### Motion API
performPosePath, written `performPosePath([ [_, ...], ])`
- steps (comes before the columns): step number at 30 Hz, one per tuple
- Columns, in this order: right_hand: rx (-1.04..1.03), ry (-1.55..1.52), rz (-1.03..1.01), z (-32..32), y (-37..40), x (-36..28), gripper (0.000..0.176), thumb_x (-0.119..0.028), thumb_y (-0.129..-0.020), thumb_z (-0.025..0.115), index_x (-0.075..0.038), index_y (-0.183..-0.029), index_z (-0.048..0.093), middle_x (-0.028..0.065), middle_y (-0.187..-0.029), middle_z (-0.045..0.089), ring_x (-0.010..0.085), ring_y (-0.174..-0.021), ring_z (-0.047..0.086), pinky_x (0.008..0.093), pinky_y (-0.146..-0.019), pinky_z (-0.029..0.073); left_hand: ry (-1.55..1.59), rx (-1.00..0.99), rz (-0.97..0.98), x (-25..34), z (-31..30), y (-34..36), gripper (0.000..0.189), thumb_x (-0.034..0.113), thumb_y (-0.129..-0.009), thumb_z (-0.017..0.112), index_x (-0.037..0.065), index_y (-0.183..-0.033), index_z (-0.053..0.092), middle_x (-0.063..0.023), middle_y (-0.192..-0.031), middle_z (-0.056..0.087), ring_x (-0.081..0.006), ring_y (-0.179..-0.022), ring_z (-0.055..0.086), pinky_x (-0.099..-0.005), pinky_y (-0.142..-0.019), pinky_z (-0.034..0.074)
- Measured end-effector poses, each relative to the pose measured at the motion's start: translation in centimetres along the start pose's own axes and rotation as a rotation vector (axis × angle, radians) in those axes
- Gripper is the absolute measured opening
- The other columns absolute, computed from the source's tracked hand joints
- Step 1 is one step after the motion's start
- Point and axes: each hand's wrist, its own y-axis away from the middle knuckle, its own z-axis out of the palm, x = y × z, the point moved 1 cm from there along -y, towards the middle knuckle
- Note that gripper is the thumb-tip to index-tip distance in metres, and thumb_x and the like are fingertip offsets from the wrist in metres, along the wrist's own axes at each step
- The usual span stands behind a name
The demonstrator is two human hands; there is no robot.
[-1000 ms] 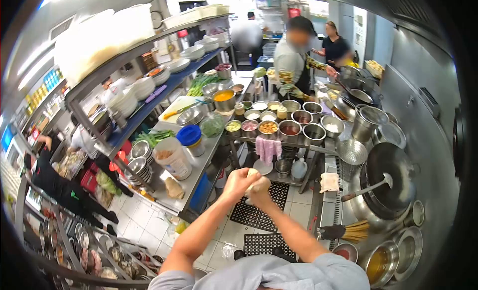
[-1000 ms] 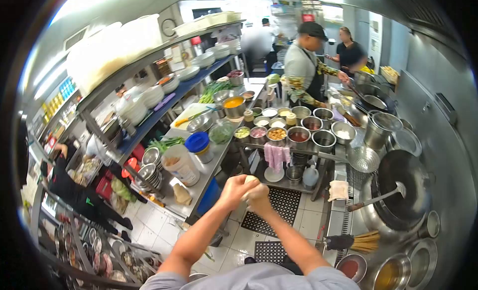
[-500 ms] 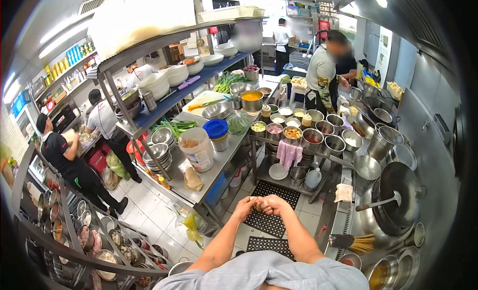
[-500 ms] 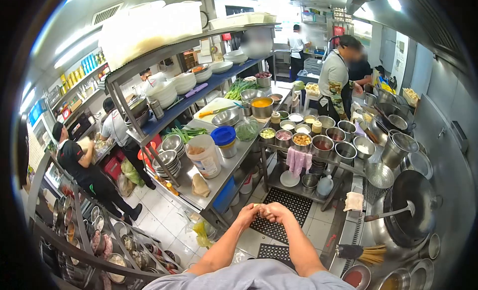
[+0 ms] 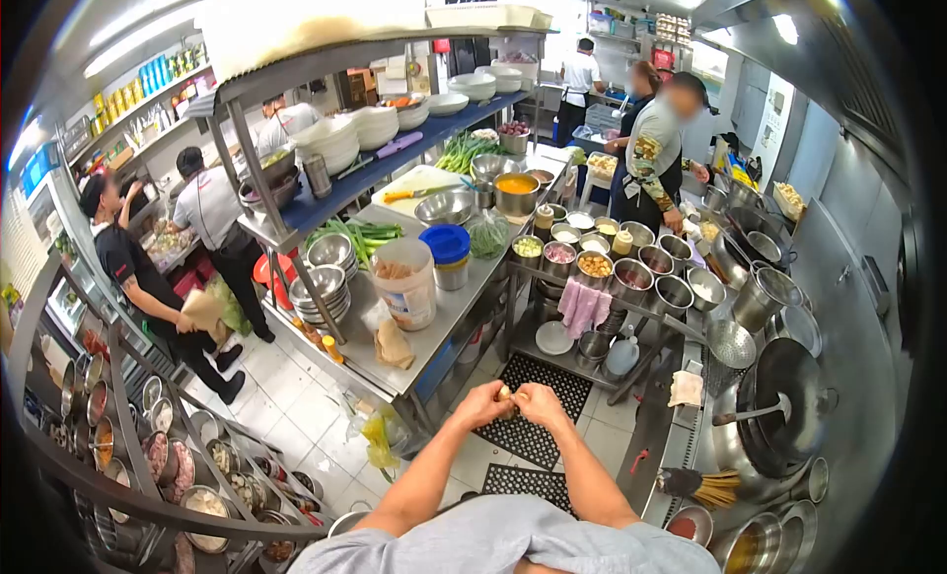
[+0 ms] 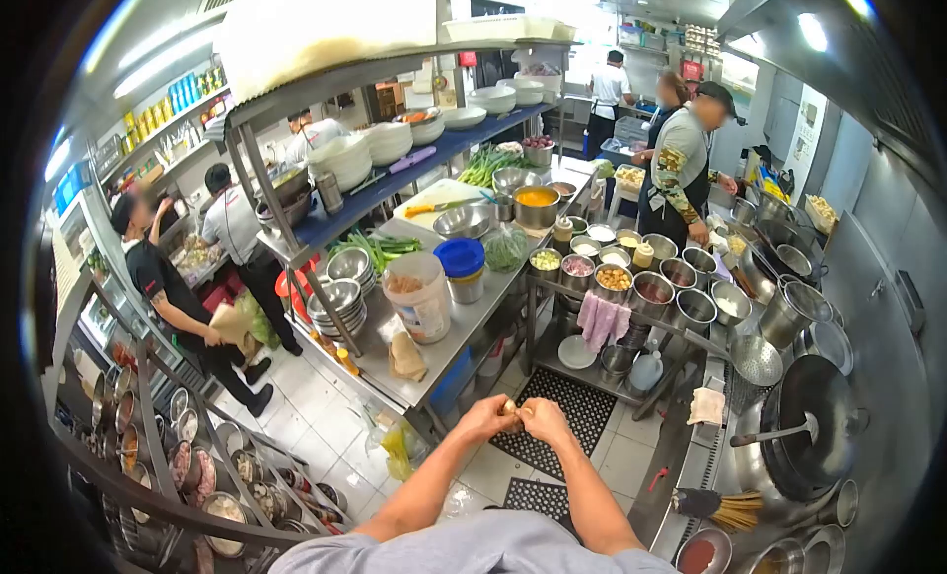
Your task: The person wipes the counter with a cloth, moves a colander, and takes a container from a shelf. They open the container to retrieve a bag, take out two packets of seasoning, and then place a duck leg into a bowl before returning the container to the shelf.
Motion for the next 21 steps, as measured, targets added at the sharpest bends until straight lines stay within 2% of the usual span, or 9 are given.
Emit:
performPosePath([
  [2, -0.031, -0.068, -0.071, -0.8, 0.7, -1.2, 0.030, -0.032, -0.084, 0.071, -0.003, -0.089, 0.072, 0.0153, -0.087, 0.064, 0.0318, -0.079, 0.064, 0.0402, -0.071, 0.051, -0.014, -0.061, 0.064, -1.2, -1.0, -0.4, 0.025, 0.023, -0.085, 0.068, 0.001, -0.092, 0.060, -0.0169, -0.078, 0.065, -0.0212, -0.068, 0.060, -0.0384, -0.065, 0.049],
  [3, -0.016, -0.088, -0.085, -0.6, 0.9, -1.2, 0.025, -0.025, -0.083, 0.073, -0.004, -0.095, 0.071, 0.0098, -0.085, 0.062, 0.0230, -0.076, 0.062, 0.0353, -0.069, 0.050, 0.000, -0.095, 0.098, -1.3, -1.4, -0.5, 0.020, 0.019, -0.085, 0.067, 0.001, -0.091, 0.060, -0.0120, -0.075, 0.065, -0.0174, -0.067, 0.058, -0.0360, -0.063, 0.048],
  [5, -0.018, -0.486, 0.042, -1.3, 0.9, -2.2, 0.032, -0.016, -0.082, 0.074, -0.003, -0.110, 0.068, 0.0023, -0.085, 0.060, 0.0133, -0.078, 0.059, 0.0301, -0.069, 0.049, 0.104, -0.273, 0.071, 0.2, -2.9, 0.6, 0.009, 0.010, -0.090, 0.063, 0.002, -0.094, 0.062, -0.0003, -0.079, 0.062, -0.0082, -0.071, 0.055, -0.0265, -0.062, 0.046],
  [8, -0.408, -0.793, 0.045, -3.0, 0.0, -2.2, 0.045, -0.007, -0.080, 0.075, -0.001, -0.123, 0.063, 0.0015, -0.094, 0.064, 0.0103, -0.084, 0.060, 0.0276, -0.074, 0.050, 0.407, -0.424, 0.073, 1.3, -4.0, 1.3, 0.014, 0.007, -0.088, 0.064, 0.003, -0.102, 0.064, 0.0036, -0.085, 0.061, -0.0063, -0.077, 0.055, -0.0241, -0.070, 0.045],
  [11, -0.436, -0.817, 0.067, -4.4, -0.5, -4.7, 0.035, -0.014, -0.079, 0.079, -0.002, -0.109, 0.067, 0.0034, -0.098, 0.068, 0.0115, -0.089, 0.063, 0.0271, -0.083, 0.050, 0.483, -0.452, 0.158, 2.0, -5.2, 1.4, 0.017, 0.008, -0.084, 0.066, 0.003, -0.101, 0.064, 0.0035, -0.086, 0.062, -0.0067, -0.076, 0.055, -0.0235, -0.068, 0.044],
  [15, -0.504, -0.651, -0.039, -4.8, -2.7, -7.0, 0.019, -0.016, -0.082, 0.076, -0.001, -0.091, 0.067, 0.0010, -0.087, 0.066, 0.0101, -0.079, 0.060, 0.0265, -0.073, 0.048, 0.603, -0.450, 0.143, 1.8, -6.5, 1.6, 0.015, 0.010, -0.083, 0.068, 0.004, -0.095, 0.064, 0.0038, -0.083, 0.061, -0.0055, -0.075, 0.054, -0.0222, -0.068, 0.043],
  [17, -0.464, -0.556, -0.069, -4.1, -3.9, -7.9, 0.017, -0.016, -0.084, 0.071, 0.000, -0.088, 0.065, -0.0005, -0.079, 0.063, 0.0084, -0.073, 0.056, 0.0260, -0.066, 0.047, 0.644, -0.330, 0.146, 1.2, -7.0, 1.6, 0.015, 0.010, -0.083, 0.068, 0.003, -0.095, 0.064, 0.0025, -0.083, 0.062, -0.0057, -0.074, 0.055, -0.0230, -0.066, 0.044],
  [19, -0.376, -0.537, -0.009, -3.0, -4.8, -8.7, 0.016, -0.015, -0.081, 0.068, 0.000, -0.086, 0.065, -0.0003, -0.077, 0.062, 0.0080, -0.070, 0.055, 0.0261, -0.063, 0.046, 0.610, -0.117, 0.032, 1.5, -7.4, 1.9, 0.018, 0.012, -0.083, 0.068, 0.001, -0.096, 0.065, 0.0008, -0.084, 0.064, -0.0066, -0.074, 0.057, -0.0240, -0.065, 0.046],
  [21, -0.236, -0.345, -0.048, -2.3, -5.7, -10.1, 0.017, -0.016, -0.078, 0.067, 0.001, -0.080, 0.064, 0.0014, -0.074, 0.058, 0.0088, -0.066, 0.053, 0.0265, -0.060, 0.045, 0.552, 0.141, 0.046, 1.0, -6.9, 2.0, 0.019, 0.011, -0.083, 0.067, -0.001, -0.097, 0.067, -0.0014, -0.083, 0.066, -0.0076, -0.074, 0.059, -0.0247, -0.066, 0.048],
])
